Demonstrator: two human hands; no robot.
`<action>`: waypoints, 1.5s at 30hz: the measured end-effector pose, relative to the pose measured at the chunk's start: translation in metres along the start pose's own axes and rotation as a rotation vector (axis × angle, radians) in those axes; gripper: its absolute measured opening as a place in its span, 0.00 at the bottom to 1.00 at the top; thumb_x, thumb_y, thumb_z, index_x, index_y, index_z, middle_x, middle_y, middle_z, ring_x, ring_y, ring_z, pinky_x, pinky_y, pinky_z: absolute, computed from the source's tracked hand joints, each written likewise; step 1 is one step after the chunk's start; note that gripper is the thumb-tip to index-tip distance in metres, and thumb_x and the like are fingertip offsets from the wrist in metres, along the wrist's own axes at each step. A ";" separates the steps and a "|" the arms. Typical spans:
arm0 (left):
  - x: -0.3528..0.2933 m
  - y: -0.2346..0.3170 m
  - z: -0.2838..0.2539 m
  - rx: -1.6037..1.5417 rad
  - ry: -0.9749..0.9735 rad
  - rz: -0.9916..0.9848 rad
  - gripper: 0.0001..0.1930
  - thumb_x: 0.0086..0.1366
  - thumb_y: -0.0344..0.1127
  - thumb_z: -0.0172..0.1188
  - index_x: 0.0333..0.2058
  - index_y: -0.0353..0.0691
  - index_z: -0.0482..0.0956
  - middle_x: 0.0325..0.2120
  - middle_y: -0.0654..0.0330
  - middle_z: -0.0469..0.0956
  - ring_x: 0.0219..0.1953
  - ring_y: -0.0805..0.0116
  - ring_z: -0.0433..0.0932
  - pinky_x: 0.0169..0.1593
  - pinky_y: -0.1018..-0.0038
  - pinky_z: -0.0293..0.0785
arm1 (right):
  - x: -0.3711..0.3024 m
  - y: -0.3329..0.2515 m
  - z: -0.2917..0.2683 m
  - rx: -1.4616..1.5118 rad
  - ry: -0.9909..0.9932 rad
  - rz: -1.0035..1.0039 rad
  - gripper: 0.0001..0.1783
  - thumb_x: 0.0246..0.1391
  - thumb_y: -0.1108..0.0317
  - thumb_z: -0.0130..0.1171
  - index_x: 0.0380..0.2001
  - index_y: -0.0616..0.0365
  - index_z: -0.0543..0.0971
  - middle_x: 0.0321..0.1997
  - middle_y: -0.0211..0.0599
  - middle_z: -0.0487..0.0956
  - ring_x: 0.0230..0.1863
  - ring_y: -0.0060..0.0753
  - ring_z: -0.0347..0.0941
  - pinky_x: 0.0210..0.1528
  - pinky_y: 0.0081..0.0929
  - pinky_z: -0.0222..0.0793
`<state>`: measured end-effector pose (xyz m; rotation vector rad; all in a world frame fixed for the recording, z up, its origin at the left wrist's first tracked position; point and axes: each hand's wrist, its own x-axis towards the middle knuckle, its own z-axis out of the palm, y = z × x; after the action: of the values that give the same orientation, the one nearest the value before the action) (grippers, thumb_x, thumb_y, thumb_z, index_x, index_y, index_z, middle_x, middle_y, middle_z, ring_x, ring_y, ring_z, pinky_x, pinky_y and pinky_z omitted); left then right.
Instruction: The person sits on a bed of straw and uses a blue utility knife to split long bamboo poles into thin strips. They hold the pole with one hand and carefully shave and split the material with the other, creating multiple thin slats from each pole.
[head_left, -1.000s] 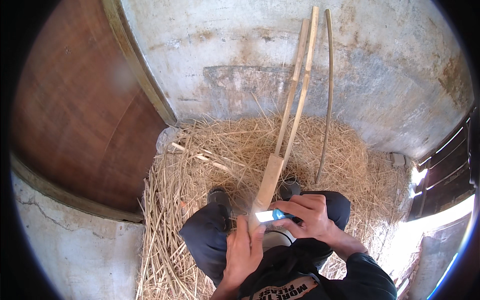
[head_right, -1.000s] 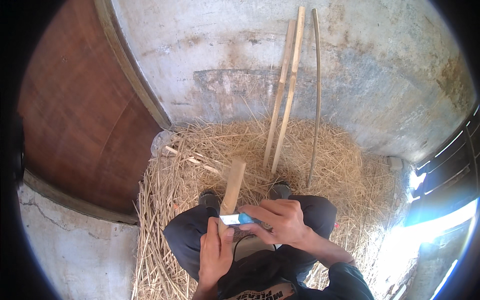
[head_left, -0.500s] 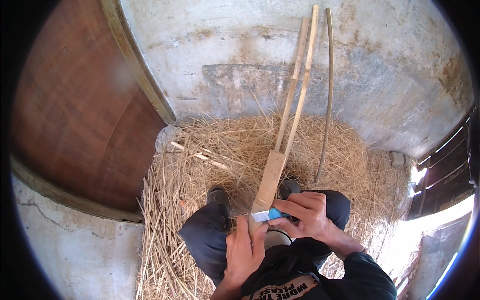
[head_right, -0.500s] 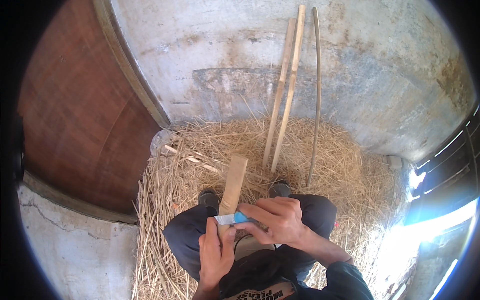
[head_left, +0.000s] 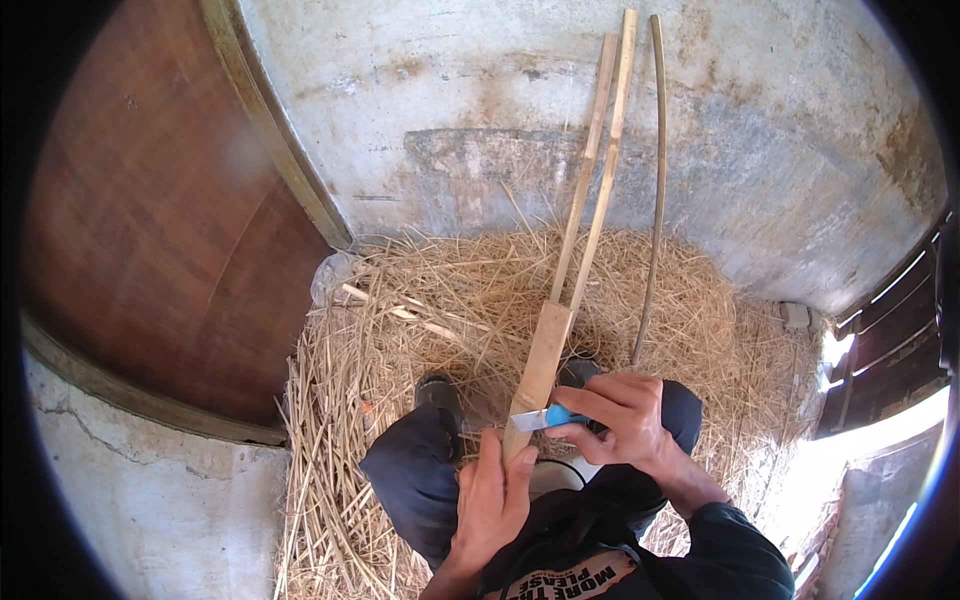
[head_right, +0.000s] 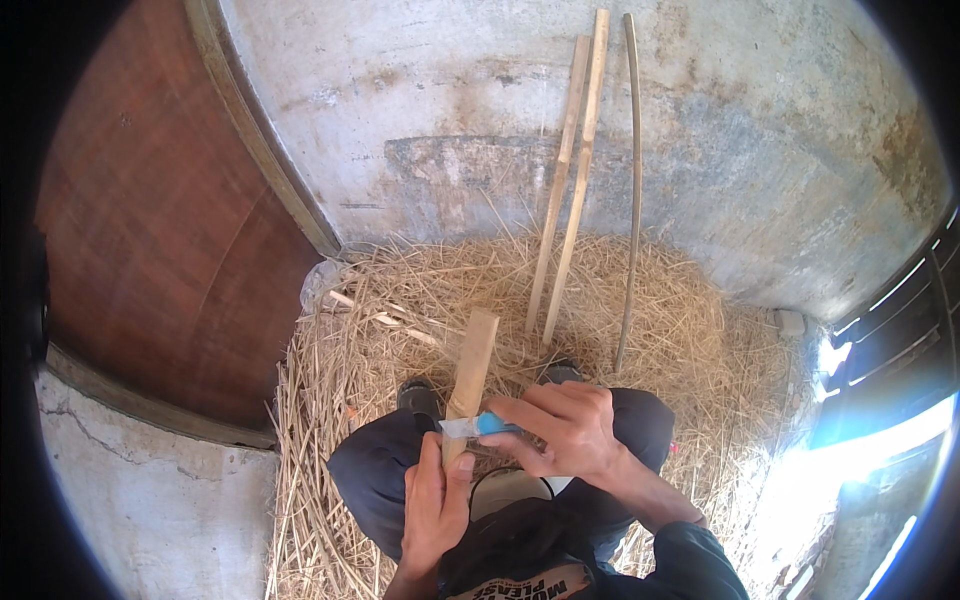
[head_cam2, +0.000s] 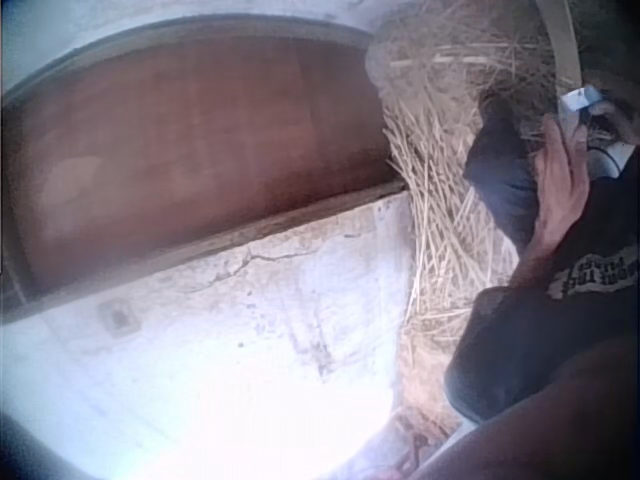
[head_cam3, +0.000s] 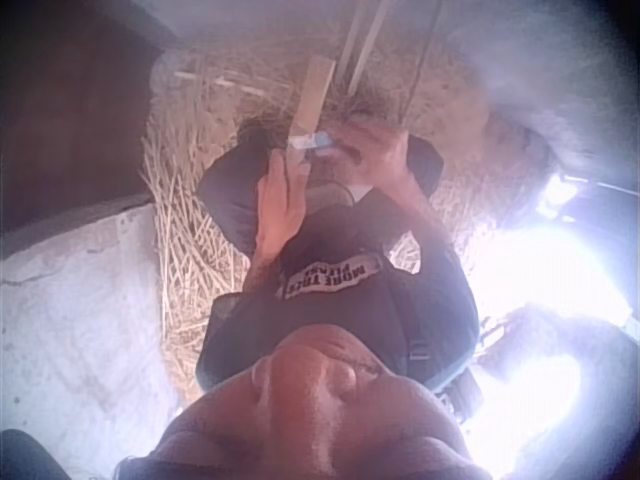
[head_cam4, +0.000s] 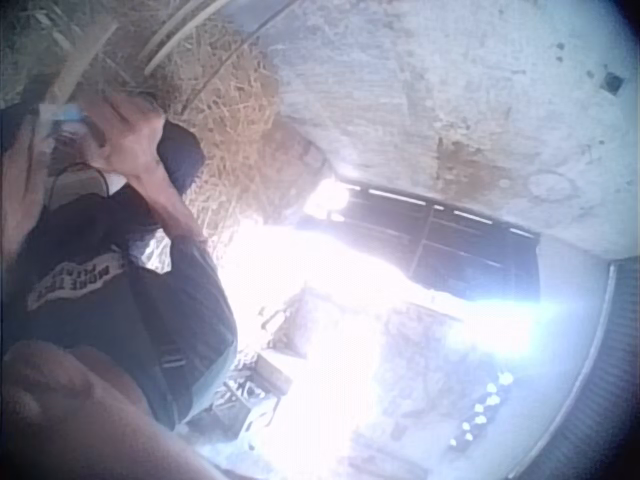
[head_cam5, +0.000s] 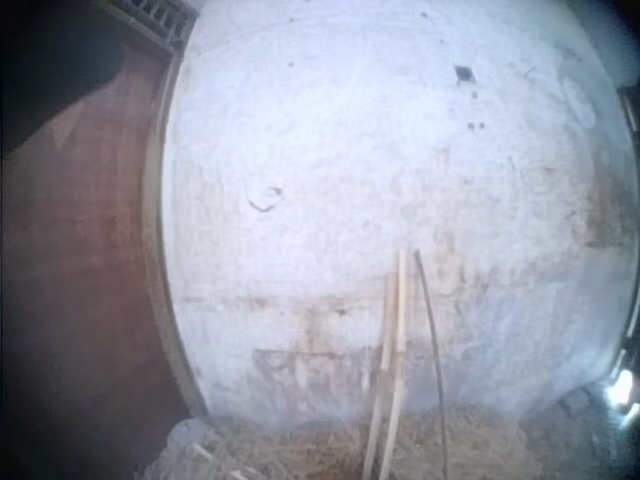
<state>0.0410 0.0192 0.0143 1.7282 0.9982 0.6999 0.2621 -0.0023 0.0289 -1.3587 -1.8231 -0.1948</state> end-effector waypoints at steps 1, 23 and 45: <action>0.000 0.000 0.000 0.005 -0.002 -0.008 0.17 0.80 0.44 0.58 0.46 0.32 0.69 0.20 0.41 0.76 0.25 0.32 0.80 0.30 0.49 0.73 | 0.000 0.000 0.000 -0.007 0.000 0.001 0.23 0.45 0.48 0.80 0.41 0.48 0.91 0.20 0.21 0.74 0.17 0.26 0.70 0.20 0.26 0.63; -0.007 -0.015 -0.014 -0.343 -0.076 -0.114 0.17 0.83 0.45 0.48 0.42 0.34 0.71 0.20 0.61 0.72 0.22 0.72 0.73 0.27 0.70 0.69 | -0.010 0.018 -0.013 0.117 0.064 0.086 0.17 0.53 0.52 0.78 0.40 0.52 0.91 0.22 0.25 0.79 0.19 0.30 0.75 0.22 0.26 0.69; -0.013 -0.011 -0.002 -0.037 -0.066 -0.050 0.18 0.82 0.45 0.51 0.49 0.31 0.69 0.24 0.35 0.76 0.30 0.24 0.78 0.34 0.44 0.72 | 0.035 0.028 -0.023 -0.129 0.023 -0.110 0.21 0.47 0.51 0.80 0.42 0.48 0.89 0.21 0.25 0.73 0.20 0.31 0.74 0.21 0.30 0.68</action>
<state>0.0294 0.0106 0.0050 1.6782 0.9740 0.6214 0.2953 0.0207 0.0582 -1.3393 -1.8947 -0.3902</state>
